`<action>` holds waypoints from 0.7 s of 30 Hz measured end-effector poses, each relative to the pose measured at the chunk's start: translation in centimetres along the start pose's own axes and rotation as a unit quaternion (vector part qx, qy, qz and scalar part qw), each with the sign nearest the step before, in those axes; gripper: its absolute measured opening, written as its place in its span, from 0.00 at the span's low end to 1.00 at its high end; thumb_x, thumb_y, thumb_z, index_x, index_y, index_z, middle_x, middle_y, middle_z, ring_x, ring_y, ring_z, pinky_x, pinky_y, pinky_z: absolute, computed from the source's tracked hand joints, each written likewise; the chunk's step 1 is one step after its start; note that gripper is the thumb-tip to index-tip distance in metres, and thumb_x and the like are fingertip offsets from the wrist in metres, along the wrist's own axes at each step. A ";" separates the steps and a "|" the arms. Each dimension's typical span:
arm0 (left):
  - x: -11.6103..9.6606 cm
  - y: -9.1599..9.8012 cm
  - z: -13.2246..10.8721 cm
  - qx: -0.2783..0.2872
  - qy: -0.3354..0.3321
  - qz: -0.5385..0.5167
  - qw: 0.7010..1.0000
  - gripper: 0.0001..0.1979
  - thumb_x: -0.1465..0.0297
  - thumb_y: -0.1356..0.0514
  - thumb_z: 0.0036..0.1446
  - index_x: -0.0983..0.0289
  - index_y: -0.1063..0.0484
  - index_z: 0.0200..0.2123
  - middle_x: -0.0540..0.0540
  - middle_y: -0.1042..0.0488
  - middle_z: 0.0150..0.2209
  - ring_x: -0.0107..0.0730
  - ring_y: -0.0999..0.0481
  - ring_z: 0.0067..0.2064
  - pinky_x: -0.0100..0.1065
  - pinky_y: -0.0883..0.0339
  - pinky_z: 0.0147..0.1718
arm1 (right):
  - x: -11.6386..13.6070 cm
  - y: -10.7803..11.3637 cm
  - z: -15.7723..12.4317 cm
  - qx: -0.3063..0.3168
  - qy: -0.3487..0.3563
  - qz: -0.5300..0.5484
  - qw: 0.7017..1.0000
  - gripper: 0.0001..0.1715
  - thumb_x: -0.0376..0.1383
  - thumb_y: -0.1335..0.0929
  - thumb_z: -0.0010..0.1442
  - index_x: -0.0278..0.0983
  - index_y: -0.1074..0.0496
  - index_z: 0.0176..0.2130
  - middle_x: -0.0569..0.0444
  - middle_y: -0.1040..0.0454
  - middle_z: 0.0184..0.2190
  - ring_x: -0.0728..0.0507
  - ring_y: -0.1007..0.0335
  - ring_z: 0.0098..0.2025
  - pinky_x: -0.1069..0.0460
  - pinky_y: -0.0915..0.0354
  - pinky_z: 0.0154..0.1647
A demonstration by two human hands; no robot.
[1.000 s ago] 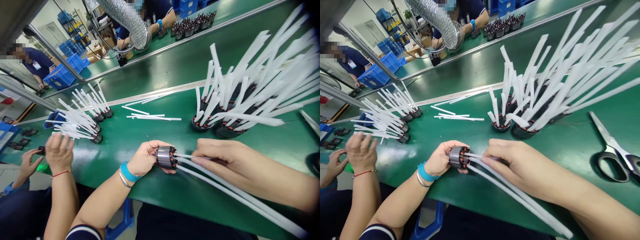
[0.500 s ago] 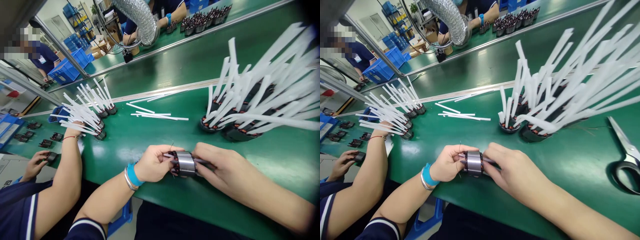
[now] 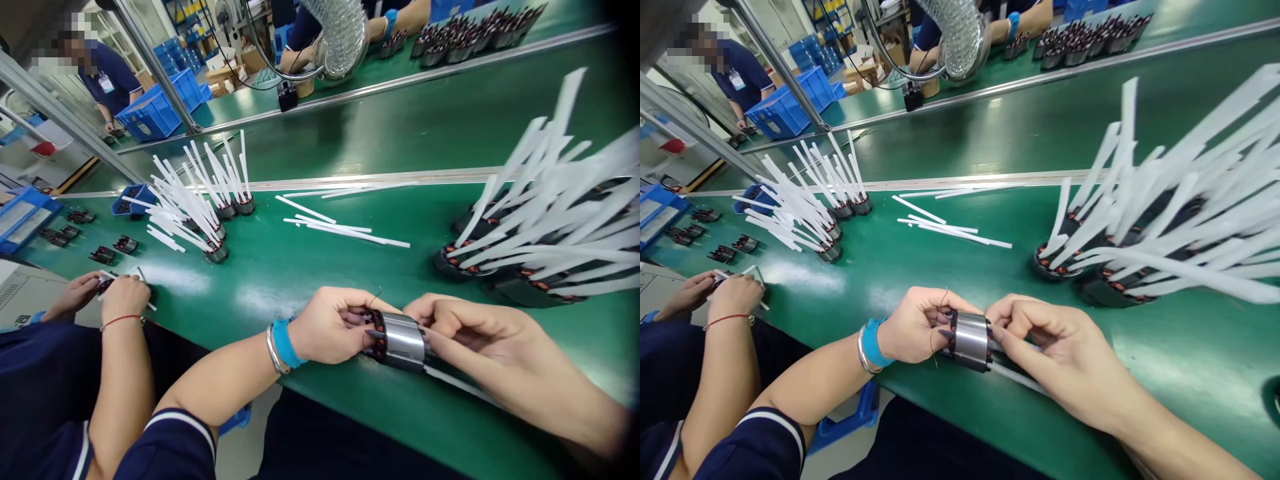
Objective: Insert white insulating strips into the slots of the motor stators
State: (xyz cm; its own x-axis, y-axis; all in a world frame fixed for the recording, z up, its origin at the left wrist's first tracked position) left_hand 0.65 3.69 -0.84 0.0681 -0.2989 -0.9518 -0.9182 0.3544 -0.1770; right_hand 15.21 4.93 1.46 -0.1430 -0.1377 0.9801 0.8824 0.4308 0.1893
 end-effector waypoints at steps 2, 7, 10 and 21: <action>0.1 0.0 0.0 0.015 0.003 -0.012 1.000 0.16 0.81 0.39 0.39 0.70 0.24 0.36 0.55 0.22 0.31 0.28 0.23 0.32 0.27 0.30 0.33 | -0.2 0.1 0.0 0.000 -0.008 0.010 1.000 0.29 0.51 0.30 0.54 0.37 0.41 0.15 0.53 0.28 0.22 0.48 0.33 0.23 0.55 0.38 0.21; -0.4 0.0 -0.2 0.072 0.031 -0.019 0.997 0.18 0.84 0.42 0.34 0.69 0.23 0.32 0.51 0.23 0.27 0.24 0.25 0.28 0.25 0.30 0.32 | -1.5 0.8 1.0 0.071 -0.036 0.025 0.997 0.20 0.53 0.30 0.52 0.40 0.27 0.25 0.51 0.23 0.29 0.44 0.26 0.29 0.51 0.30 0.28; -1.0 -0.6 -0.8 0.147 0.050 0.038 0.987 0.16 0.83 0.41 0.36 0.68 0.22 0.32 0.52 0.23 0.28 0.26 0.24 0.30 0.26 0.30 0.32 | -0.8 1.1 4.1 0.005 0.020 -0.148 0.989 0.19 0.50 0.30 0.53 0.40 0.27 0.39 0.49 0.23 0.39 0.40 0.25 0.38 0.46 0.28 0.41; 0.5 -0.1 -0.4 0.175 0.076 0.100 0.976 0.20 0.83 0.42 0.38 0.70 0.23 0.37 0.49 0.26 0.27 0.21 0.29 0.26 0.24 0.32 0.30 | 0.6 -5.2 17.6 0.093 -0.088 -0.591 0.796 0.19 0.42 0.33 0.63 0.34 0.32 0.51 0.49 0.28 0.44 0.45 0.29 0.41 0.46 0.29 0.40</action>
State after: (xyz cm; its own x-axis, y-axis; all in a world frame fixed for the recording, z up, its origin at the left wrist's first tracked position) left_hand 0.58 3.18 -1.16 -0.1823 -0.3106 -0.9329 -0.7151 0.6931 -0.0910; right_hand 2.69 18.32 2.08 -0.9000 -0.4243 0.1003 0.0053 0.2192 0.9757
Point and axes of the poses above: each hand's wrist, its own z-axis towards the middle knuckle, its own y-axis out of the back of the hand, x = y × z, the point moved 5 cm from there along z, towards the middle knuckle
